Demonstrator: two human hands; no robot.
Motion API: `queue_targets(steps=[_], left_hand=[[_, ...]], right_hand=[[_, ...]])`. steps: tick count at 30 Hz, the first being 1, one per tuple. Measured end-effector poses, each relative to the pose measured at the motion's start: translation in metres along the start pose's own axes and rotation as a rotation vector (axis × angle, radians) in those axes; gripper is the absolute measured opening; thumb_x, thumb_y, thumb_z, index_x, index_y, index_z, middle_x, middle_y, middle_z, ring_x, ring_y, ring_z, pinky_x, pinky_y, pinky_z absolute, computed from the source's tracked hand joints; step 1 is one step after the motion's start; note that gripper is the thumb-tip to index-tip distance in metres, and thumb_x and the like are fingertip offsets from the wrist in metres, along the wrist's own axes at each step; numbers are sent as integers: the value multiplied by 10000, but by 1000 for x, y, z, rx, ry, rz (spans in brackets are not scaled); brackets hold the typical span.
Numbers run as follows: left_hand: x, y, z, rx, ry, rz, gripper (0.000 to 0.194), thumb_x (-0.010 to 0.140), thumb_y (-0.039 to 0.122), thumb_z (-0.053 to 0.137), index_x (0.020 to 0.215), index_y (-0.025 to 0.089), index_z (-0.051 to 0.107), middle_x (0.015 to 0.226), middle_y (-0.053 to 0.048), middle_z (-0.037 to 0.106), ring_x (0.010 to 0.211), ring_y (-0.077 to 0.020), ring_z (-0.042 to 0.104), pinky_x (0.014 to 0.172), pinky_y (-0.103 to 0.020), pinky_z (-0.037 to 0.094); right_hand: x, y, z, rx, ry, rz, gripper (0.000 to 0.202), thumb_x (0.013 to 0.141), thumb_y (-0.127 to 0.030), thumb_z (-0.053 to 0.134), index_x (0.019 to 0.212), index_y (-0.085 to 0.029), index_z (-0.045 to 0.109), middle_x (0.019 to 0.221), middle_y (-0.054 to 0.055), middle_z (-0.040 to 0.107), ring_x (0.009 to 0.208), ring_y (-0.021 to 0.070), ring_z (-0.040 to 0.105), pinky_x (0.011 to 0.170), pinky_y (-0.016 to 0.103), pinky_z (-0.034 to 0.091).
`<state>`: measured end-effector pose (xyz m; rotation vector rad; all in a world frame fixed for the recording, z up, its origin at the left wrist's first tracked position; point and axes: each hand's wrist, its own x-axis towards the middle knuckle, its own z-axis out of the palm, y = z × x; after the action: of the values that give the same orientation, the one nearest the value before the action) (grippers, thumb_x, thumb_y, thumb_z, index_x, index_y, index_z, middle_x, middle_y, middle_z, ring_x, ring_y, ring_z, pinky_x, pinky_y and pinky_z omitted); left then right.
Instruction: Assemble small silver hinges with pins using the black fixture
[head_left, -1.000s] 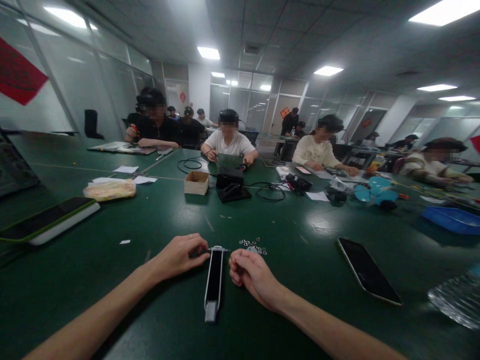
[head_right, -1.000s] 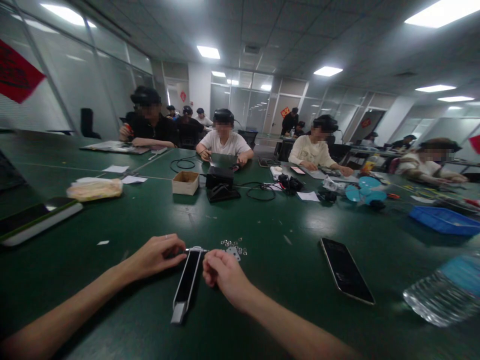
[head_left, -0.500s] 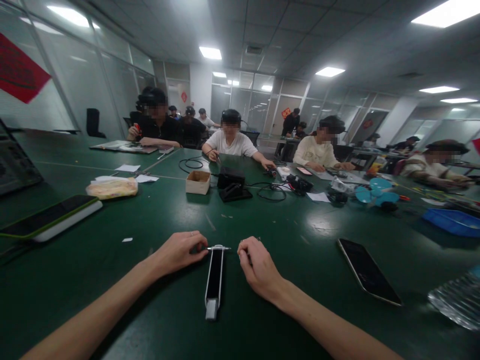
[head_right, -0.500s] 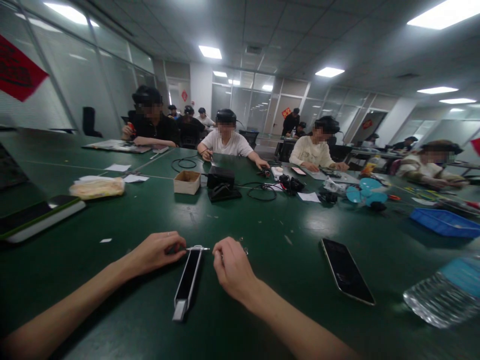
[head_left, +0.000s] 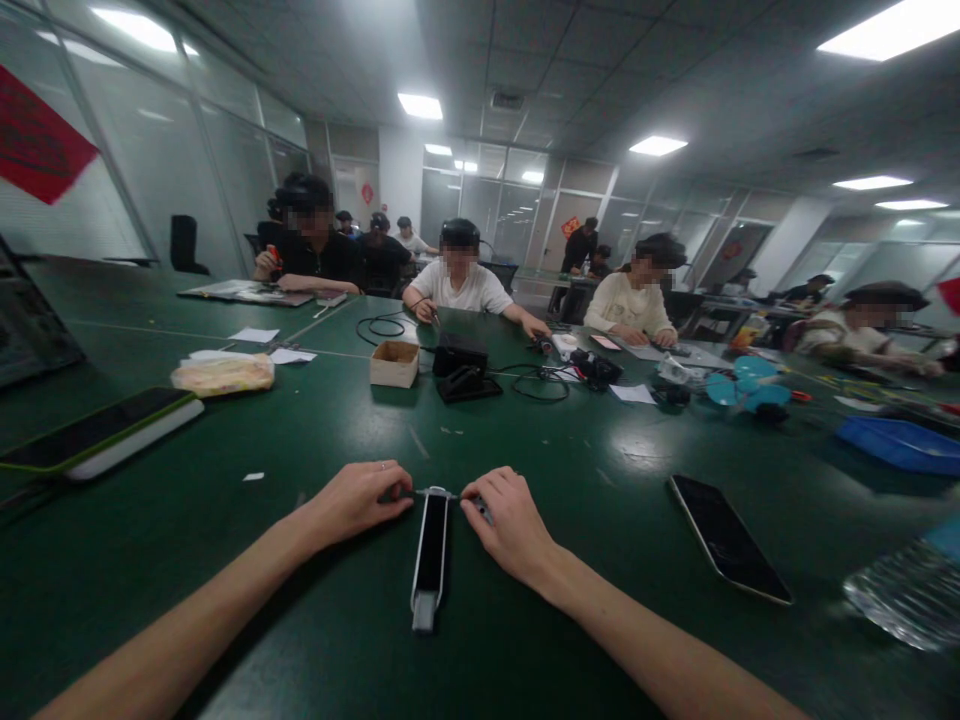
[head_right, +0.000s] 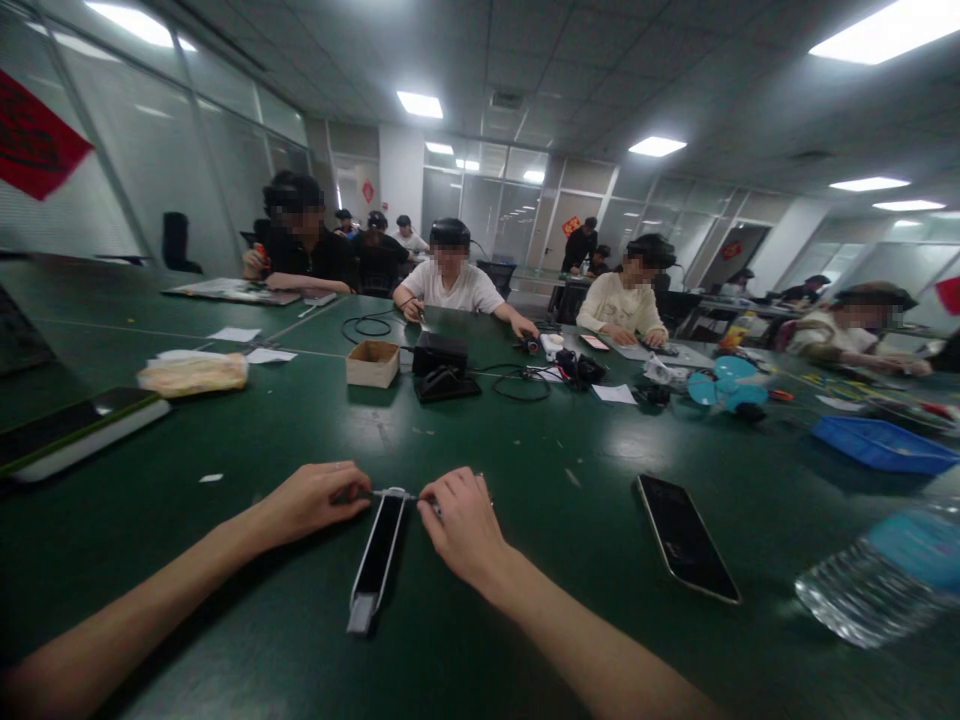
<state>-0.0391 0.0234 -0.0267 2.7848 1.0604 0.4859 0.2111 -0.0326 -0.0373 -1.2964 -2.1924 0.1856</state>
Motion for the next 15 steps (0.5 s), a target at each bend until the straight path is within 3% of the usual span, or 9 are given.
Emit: queue_targets(steps=[15], left_hand=[[4, -7, 1, -170, -76, -44, 247, 919, 380, 487, 989, 189, 628, 868, -19, 629, 752, -158, 592, 655, -242, 435]], right_hand=[[7, -4, -1, -58, -41, 27, 129, 925, -231, 544, 944, -167, 655, 947, 54, 658, 947, 205, 522, 799, 358, 400]])
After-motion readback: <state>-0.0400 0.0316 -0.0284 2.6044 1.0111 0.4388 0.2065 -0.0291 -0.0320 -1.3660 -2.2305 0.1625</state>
